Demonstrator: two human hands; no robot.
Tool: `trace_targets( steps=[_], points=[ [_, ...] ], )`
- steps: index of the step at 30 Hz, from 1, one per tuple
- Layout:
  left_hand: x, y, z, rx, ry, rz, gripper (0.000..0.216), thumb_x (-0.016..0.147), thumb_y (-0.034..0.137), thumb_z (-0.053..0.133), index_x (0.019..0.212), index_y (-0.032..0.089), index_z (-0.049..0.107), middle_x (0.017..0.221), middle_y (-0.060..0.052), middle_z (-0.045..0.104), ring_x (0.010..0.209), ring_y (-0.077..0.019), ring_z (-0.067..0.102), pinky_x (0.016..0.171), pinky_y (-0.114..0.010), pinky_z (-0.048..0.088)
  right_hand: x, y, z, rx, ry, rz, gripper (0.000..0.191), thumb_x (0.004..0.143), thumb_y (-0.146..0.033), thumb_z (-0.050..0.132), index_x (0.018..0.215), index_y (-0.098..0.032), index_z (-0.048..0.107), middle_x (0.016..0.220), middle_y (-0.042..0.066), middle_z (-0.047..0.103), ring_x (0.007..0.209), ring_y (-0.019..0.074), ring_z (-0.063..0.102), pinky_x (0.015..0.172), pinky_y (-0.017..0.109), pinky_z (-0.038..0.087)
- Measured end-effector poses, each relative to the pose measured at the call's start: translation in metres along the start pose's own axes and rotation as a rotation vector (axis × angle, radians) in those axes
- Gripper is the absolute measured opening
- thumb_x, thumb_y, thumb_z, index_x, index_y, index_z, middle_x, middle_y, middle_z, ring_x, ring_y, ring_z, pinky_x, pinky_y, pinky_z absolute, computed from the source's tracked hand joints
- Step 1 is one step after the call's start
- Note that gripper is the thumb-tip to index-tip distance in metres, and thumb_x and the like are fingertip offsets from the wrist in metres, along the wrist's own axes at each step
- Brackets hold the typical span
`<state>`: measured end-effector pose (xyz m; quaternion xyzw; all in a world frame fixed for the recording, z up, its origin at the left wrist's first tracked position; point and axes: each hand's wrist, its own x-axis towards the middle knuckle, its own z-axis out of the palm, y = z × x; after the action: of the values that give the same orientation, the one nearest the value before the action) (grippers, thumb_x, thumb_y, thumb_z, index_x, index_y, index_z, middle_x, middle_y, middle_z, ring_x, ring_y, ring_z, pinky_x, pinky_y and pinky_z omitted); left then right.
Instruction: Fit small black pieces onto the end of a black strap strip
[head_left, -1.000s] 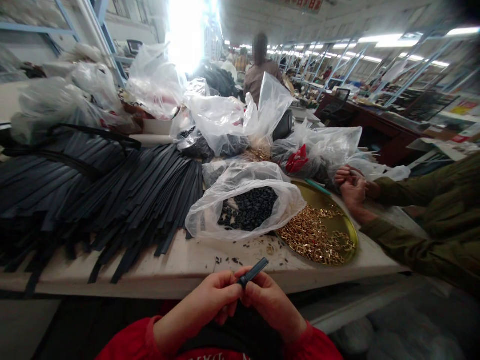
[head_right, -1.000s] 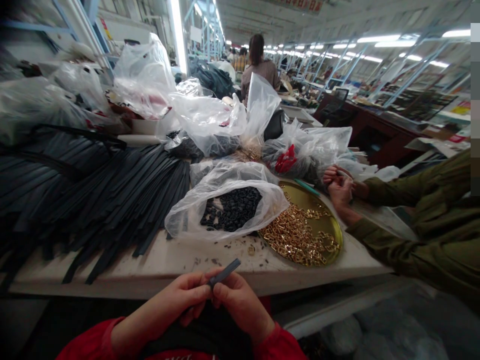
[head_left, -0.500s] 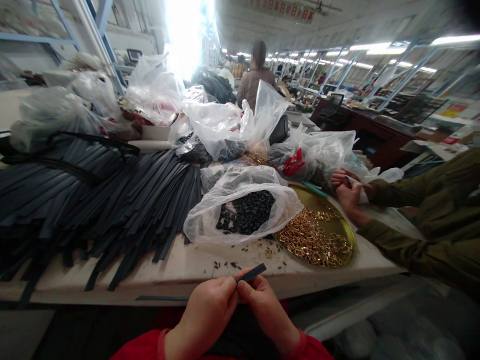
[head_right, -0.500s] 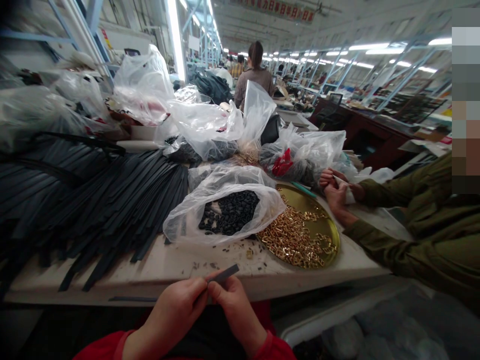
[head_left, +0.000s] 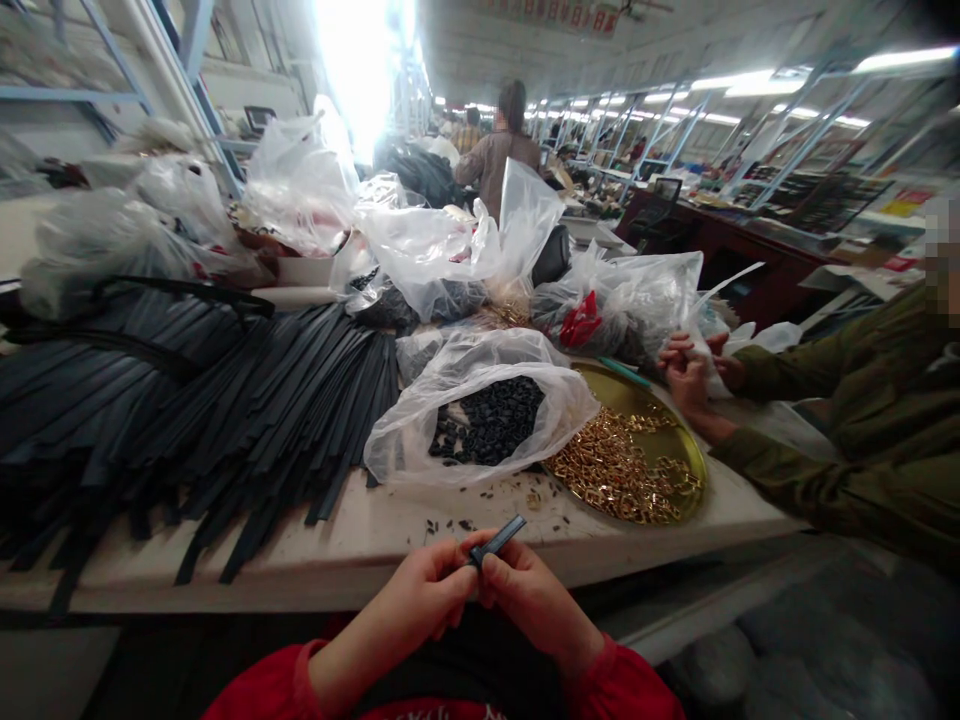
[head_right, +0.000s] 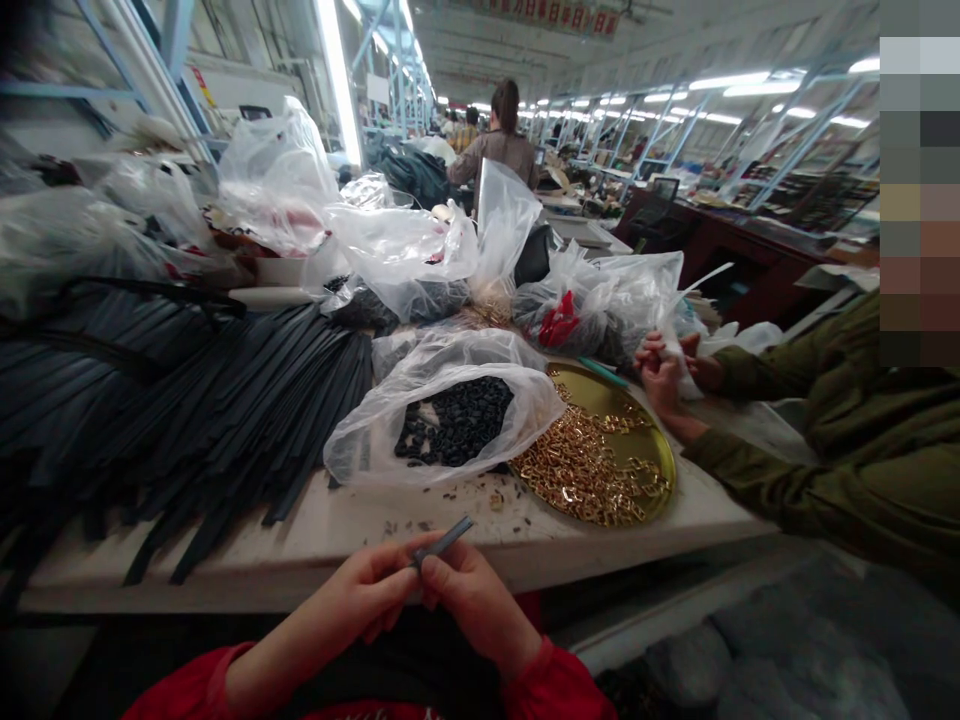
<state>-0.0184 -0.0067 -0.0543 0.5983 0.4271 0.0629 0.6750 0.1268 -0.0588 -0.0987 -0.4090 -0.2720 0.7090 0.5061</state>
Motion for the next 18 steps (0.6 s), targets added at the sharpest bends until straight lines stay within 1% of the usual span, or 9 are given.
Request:
trace_targets(
  steps=[2, 4, 6, 8, 10, 11, 14, 16, 18],
  points=[
    [-0.001, 0.0, 0.001, 0.089, 0.06, 0.063, 0.026, 0.078, 0.034, 0.041, 0.084, 0.015, 0.057, 0.059, 0.003, 0.055, 0.042, -0.0085, 0.043, 0.041, -0.019, 0.032, 0.001, 0.001, 0.002, -0.007, 0.02, -0.016, 0.029, 0.072, -0.036, 0.065, 0.093, -0.016, 0.06, 0.067, -0.002, 0.055, 0.054, 0.0071, 0.043, 0.052, 0.02, 0.032],
    [-0.004, -0.002, 0.002, 0.243, 0.172, 0.177, 0.024, 0.078, 0.03, 0.043, 0.088, 0.017, 0.06, 0.067, 0.0, 0.061, 0.057, -0.0123, 0.054, 0.054, -0.021, 0.04, 0.003, 0.006, 0.005, -0.03, 0.06, -0.026, 0.03, 0.071, -0.038, 0.065, 0.091, -0.016, 0.06, 0.067, -0.002, 0.054, 0.055, 0.0075, 0.043, 0.052, 0.02, 0.032],
    [-0.005, -0.005, 0.002, 0.377, 0.259, 0.266, 0.023, 0.079, 0.027, 0.042, 0.091, 0.02, 0.06, 0.077, -0.002, 0.065, 0.071, -0.0155, 0.058, 0.065, -0.023, 0.041, 0.006, 0.012, 0.009, -0.054, 0.102, -0.039, 0.032, 0.07, -0.041, 0.065, 0.089, -0.015, 0.061, 0.067, -0.001, 0.055, 0.055, 0.0082, 0.043, 0.053, 0.021, 0.032],
    [-0.004, -0.009, 0.001, 0.46, 0.293, 0.295, 0.022, 0.081, 0.026, 0.039, 0.09, 0.022, 0.059, 0.084, -0.002, 0.066, 0.077, -0.0164, 0.059, 0.069, -0.024, 0.041, 0.01, 0.016, 0.011, -0.064, 0.137, -0.052, 0.035, 0.067, -0.044, 0.066, 0.086, -0.015, 0.061, 0.066, -0.002, 0.055, 0.055, 0.0086, 0.042, 0.053, 0.021, 0.032],
    [-0.003, -0.012, -0.003, 0.495, 0.262, 0.279, 0.021, 0.082, 0.026, 0.038, 0.084, 0.021, 0.058, 0.084, -0.002, 0.066, 0.073, -0.0154, 0.059, 0.066, -0.022, 0.041, 0.012, 0.013, 0.013, -0.072, 0.184, -0.068, 0.039, 0.062, -0.047, 0.069, 0.083, -0.015, 0.061, 0.065, -0.002, 0.054, 0.055, 0.0085, 0.041, 0.054, 0.022, 0.031],
    [-0.003, -0.013, -0.005, 0.5, 0.232, 0.259, 0.02, 0.082, 0.026, 0.037, 0.08, 0.021, 0.057, 0.081, -0.002, 0.066, 0.069, -0.0146, 0.058, 0.062, -0.021, 0.041, 0.012, 0.01, 0.013, -0.082, 0.217, -0.075, 0.041, 0.06, -0.049, 0.07, 0.081, -0.015, 0.061, 0.063, -0.003, 0.054, 0.054, 0.0081, 0.04, 0.053, 0.021, 0.03],
    [-0.005, -0.012, -0.01, 0.483, 0.14, 0.179, 0.023, 0.083, 0.03, 0.035, 0.071, 0.02, 0.052, 0.065, 0.001, 0.06, 0.055, -0.0124, 0.053, 0.049, -0.02, 0.035, 0.009, -0.002, 0.013, -0.123, 0.306, -0.099, 0.041, 0.057, -0.048, 0.072, 0.081, -0.015, 0.063, 0.06, -0.004, 0.051, 0.054, 0.0078, 0.037, 0.053, 0.021, 0.029],
    [-0.007, -0.011, -0.011, 0.465, 0.136, 0.173, 0.025, 0.083, 0.031, 0.034, 0.068, 0.02, 0.05, 0.059, 0.002, 0.056, 0.053, -0.012, 0.051, 0.047, -0.02, 0.033, 0.007, -0.004, 0.013, -0.103, 0.306, -0.097, 0.037, 0.059, -0.044, 0.072, 0.082, -0.016, 0.064, 0.061, -0.004, 0.051, 0.055, 0.0079, 0.037, 0.053, 0.021, 0.029],
    [-0.008, -0.01, -0.009, 0.439, 0.159, 0.192, 0.024, 0.083, 0.031, 0.035, 0.068, 0.019, 0.05, 0.059, 0.002, 0.055, 0.055, -0.0123, 0.051, 0.049, -0.02, 0.033, 0.007, 0.001, 0.014, -0.026, 0.275, -0.09, 0.034, 0.061, -0.04, 0.072, 0.084, -0.016, 0.064, 0.064, -0.003, 0.052, 0.055, 0.0075, 0.038, 0.054, 0.021, 0.03]
  ],
)
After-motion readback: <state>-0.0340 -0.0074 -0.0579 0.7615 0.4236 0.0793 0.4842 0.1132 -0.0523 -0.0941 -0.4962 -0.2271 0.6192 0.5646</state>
